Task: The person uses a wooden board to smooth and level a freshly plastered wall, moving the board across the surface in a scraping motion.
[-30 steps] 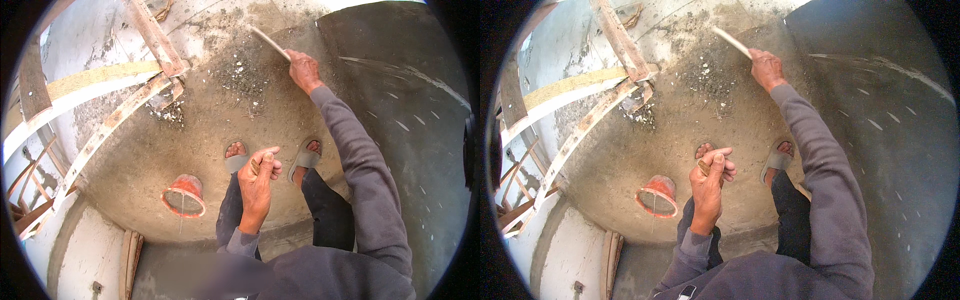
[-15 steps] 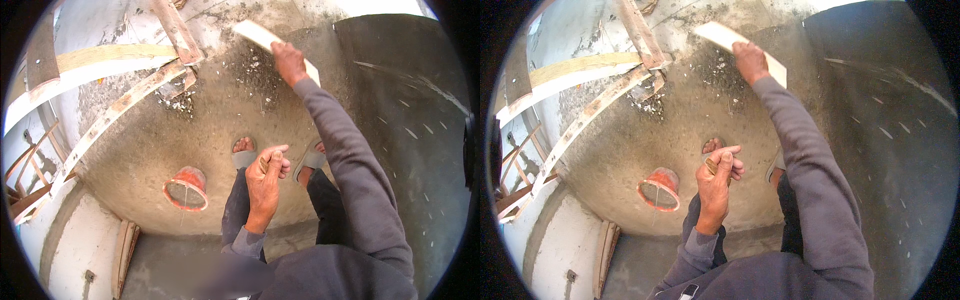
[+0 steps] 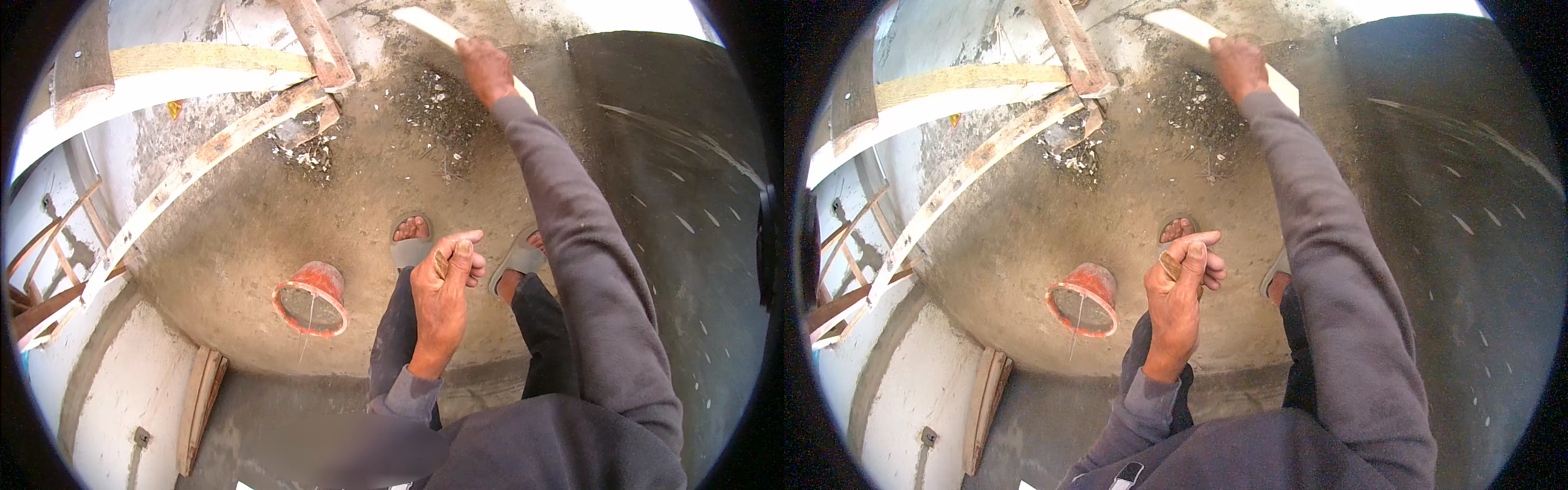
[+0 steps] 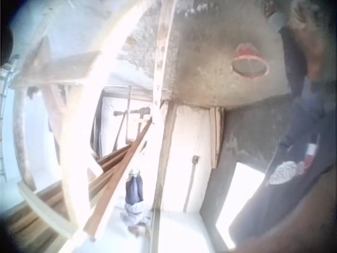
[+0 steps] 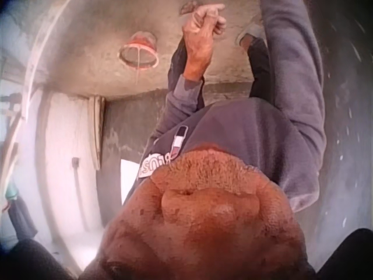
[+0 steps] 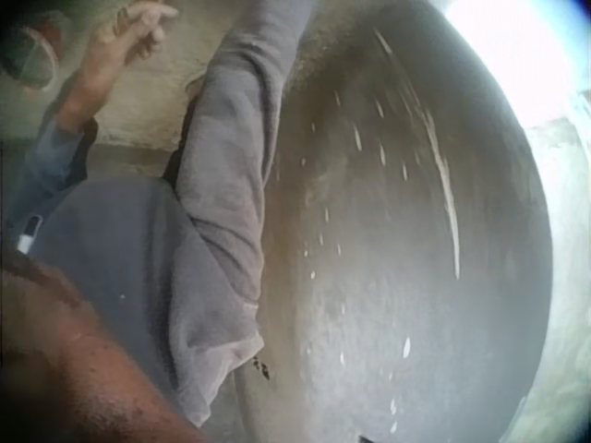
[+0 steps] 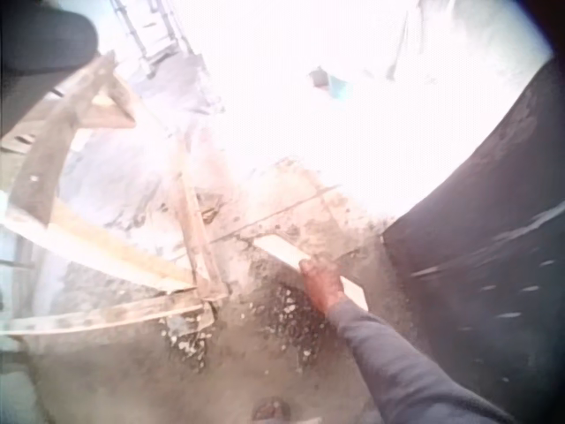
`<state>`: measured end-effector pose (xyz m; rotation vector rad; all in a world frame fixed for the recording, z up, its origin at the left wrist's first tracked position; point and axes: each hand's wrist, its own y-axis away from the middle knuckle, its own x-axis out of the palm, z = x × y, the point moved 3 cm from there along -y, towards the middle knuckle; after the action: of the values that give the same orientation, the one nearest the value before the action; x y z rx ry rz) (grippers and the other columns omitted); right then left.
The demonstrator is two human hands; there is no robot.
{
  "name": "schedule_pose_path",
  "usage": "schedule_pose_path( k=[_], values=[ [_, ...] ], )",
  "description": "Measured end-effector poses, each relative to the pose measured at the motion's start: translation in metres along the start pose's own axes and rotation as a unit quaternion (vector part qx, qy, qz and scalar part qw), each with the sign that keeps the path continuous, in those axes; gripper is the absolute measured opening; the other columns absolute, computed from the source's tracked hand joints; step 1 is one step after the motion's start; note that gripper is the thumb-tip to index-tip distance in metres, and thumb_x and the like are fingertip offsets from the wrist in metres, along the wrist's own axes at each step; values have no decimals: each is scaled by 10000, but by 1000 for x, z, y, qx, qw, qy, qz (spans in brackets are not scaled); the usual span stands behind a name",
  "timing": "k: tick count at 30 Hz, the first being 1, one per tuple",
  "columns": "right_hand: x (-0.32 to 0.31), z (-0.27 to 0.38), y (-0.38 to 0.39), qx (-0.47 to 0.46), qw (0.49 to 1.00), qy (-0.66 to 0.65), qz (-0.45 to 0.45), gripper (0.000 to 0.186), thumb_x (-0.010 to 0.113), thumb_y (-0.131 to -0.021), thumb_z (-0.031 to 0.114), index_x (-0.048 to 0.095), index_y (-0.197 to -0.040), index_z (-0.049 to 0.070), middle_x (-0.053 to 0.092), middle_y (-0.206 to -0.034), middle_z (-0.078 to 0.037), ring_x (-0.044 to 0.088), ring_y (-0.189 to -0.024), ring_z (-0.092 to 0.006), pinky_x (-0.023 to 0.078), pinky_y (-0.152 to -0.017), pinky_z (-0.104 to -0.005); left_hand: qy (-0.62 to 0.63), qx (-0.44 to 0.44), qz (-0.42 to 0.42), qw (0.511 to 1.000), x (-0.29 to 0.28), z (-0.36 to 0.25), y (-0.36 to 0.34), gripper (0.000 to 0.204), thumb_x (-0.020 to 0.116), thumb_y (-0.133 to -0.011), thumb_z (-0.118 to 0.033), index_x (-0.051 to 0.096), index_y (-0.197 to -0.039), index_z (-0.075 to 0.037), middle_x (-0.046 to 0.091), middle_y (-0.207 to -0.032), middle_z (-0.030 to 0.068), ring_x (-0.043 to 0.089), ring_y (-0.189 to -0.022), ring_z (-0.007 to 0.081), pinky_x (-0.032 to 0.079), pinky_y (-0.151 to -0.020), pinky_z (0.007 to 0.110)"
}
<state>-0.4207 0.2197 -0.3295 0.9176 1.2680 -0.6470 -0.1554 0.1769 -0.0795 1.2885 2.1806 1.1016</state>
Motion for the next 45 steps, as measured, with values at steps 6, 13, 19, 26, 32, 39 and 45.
schedule_pose_path(
  k=[6, 13, 19, 26, 32, 39, 45],
  values=[
    [-12, 34, 77, -168, 980, -105, 7, 99, 516, -882, 40, 556, -970, 60, 659, -954, -108, 639, -910, -274, 557, -761, -390, 3, 0, -2, 1000, -2, 6, -1, 328, 505, -1004, -274, 634, -1105, 10, 603, -798, 28, 572, -733, 100, 452, -644, 242],
    [-12, -21, 122, 80, 985, -141, -66, 187, 560, -821, 47, 563, -1000, 98, 649, -944, -89, 625, -900, -297, 531, -767, -410, 10, 3, -4, 1000, -6, 12, 5, 321, 507, -1003, -271, 632, -1108, 6, 607, -794, 25, 577, -723, 99, 450, -634, 240],
    [24, 39, 150, 174, 978, -105, -41, 213, 562, -824, 83, 559, -1034, 121, 635, -910, -64, 634, -885, -255, 547, -678, -405, 11, 11, -16, 1000, -14, 15, 7, 329, 507, -1003, -280, 632, -1097, 9, 606, -779, 25, 575, -717, 100, 454, -638, 240],
    [4, 128, 149, 92, 965, -244, -36, 274, 570, -808, 22, 618, -1069, 86, 658, -921, -97, 640, -868, -298, 528, -718, -415, 9, 19, -40, 999, -32, 15, 10, 330, 502, -1005, -283, 631, -1095, 7, 605, -773, 23, 567, -714, 96, 451, -638, 240],
    [-20, 74, 92, 120, 977, -170, -39, 179, 564, -833, 61, 583, -1011, 72, 660, -907, -125, 646, -866, -315, 540, -733, -428, 16, 24, -39, 999, -40, 15, 13, 330, 502, -1005, -286, 633, -1091, 5, 607, -775, 25, 568, -715, 96, 450, -638, 240],
    [-7, 76, 61, -24, 998, -26, 44, 114, 537, -885, 64, 571, -994, 77, 663, -948, -102, 654, -909, -256, 590, -660, -351, 27, 21, -43, 998, -46, 17, 15, 320, 498, -1007, -272, 636, -1093, 3, 605, -773, 23, 573, -715, 98, 451, -625, 238],
    [5, 103, 142, -148, 984, -75, 59, 293, 585, -816, 8, 495, -1084, 84, 629, -984, -84, 624, -956, -261, 578, -733, -341, 29, 16, -40, 999, -41, 16, 15, 329, 497, -1008, -279, 633, -1102, 5, 602, -774, 24, 569, -718, 98, 448, -634, 241]
  ],
)
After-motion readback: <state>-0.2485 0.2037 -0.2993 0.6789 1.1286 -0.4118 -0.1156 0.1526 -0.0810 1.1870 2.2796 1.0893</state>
